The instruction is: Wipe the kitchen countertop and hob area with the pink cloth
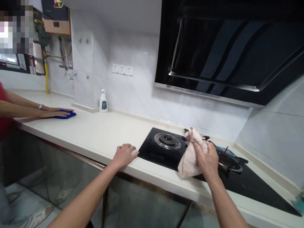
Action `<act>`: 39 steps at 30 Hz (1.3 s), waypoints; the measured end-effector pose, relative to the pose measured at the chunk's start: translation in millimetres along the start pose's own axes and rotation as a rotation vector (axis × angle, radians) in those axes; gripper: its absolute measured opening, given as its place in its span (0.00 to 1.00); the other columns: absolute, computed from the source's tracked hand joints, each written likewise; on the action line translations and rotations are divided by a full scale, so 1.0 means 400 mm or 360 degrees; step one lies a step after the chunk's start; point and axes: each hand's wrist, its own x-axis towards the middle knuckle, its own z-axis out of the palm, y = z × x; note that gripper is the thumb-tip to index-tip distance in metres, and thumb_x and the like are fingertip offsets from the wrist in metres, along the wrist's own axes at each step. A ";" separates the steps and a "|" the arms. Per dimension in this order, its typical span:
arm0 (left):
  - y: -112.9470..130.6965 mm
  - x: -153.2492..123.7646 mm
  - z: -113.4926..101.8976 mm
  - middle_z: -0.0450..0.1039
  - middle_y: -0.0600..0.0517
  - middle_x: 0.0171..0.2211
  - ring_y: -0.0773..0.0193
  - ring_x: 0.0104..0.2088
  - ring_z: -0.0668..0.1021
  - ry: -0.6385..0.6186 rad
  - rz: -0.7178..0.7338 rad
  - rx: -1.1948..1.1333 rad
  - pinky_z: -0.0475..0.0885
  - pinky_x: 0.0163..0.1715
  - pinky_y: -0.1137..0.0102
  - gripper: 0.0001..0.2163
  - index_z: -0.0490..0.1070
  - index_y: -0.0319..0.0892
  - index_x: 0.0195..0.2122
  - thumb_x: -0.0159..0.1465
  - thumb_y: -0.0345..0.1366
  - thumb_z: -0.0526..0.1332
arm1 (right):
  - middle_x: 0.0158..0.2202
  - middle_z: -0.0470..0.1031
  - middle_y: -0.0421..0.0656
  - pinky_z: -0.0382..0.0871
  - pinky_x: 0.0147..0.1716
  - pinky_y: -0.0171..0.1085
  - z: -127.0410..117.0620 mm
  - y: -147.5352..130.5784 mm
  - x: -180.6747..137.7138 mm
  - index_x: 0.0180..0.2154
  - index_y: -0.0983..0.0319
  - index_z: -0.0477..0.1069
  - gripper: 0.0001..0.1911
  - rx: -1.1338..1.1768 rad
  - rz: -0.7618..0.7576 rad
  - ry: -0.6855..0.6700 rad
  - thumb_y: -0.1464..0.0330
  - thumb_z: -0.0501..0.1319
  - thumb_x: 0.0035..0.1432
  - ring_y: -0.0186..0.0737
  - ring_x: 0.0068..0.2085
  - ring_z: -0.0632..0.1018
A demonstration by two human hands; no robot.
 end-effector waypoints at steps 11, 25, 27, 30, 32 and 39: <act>0.000 -0.001 -0.005 0.74 0.43 0.57 0.46 0.60 0.71 -0.0026 -0.0016 -0.0078 0.61 0.58 0.53 0.18 0.77 0.47 0.53 0.70 0.48 0.55 | 0.48 0.77 0.59 0.59 0.51 0.50 0.239 -0.053 -0.026 0.50 0.65 0.73 0.26 -0.0663 -0.0252 -0.0788 0.52 0.49 0.69 0.54 0.50 0.76; 0.009 -0.001 0.008 0.75 0.42 0.54 0.46 0.57 0.72 0.0039 -0.0015 -0.0010 0.62 0.55 0.54 0.18 0.77 0.46 0.52 0.70 0.47 0.55 | 0.49 0.79 0.48 0.60 0.48 0.42 0.259 -0.304 -0.135 0.48 0.57 0.73 0.26 -0.0370 -0.0683 -0.1059 0.47 0.47 0.69 0.47 0.50 0.76; 0.007 -0.002 0.010 0.75 0.40 0.53 0.46 0.56 0.72 0.0035 -0.0004 0.0021 0.63 0.54 0.54 0.17 0.77 0.43 0.51 0.70 0.45 0.54 | 0.50 0.78 0.44 0.59 0.49 0.41 0.299 -0.354 -0.139 0.51 0.55 0.72 0.24 -0.0256 -0.0729 -0.1043 0.48 0.48 0.70 0.44 0.51 0.75; 0.004 -0.004 0.010 0.75 0.40 0.53 0.46 0.56 0.73 0.0024 0.0001 0.0027 0.63 0.54 0.55 0.17 0.77 0.42 0.50 0.70 0.45 0.54 | 0.53 0.76 0.45 0.59 0.50 0.40 0.349 -0.391 -0.125 0.56 0.56 0.68 0.24 -0.0152 -0.0699 -0.0980 0.50 0.50 0.70 0.43 0.51 0.74; 0.002 -0.005 0.010 0.75 0.41 0.53 0.46 0.57 0.72 0.0035 0.0002 -0.0001 0.63 0.55 0.55 0.18 0.77 0.44 0.52 0.71 0.46 0.54 | 0.54 0.74 0.48 0.58 0.52 0.42 0.371 -0.392 -0.110 0.56 0.59 0.67 0.24 -0.0144 -0.0628 -0.0908 0.50 0.51 0.69 0.45 0.53 0.72; -0.005 -0.006 0.016 0.74 0.42 0.56 0.47 0.59 0.72 0.0033 0.0003 -0.0057 0.63 0.56 0.54 0.18 0.77 0.46 0.53 0.71 0.48 0.56 | 0.53 0.73 0.54 0.57 0.54 0.52 0.404 -0.362 -0.075 0.50 0.61 0.72 0.22 -0.0268 -0.0415 -0.0831 0.52 0.52 0.69 0.54 0.55 0.71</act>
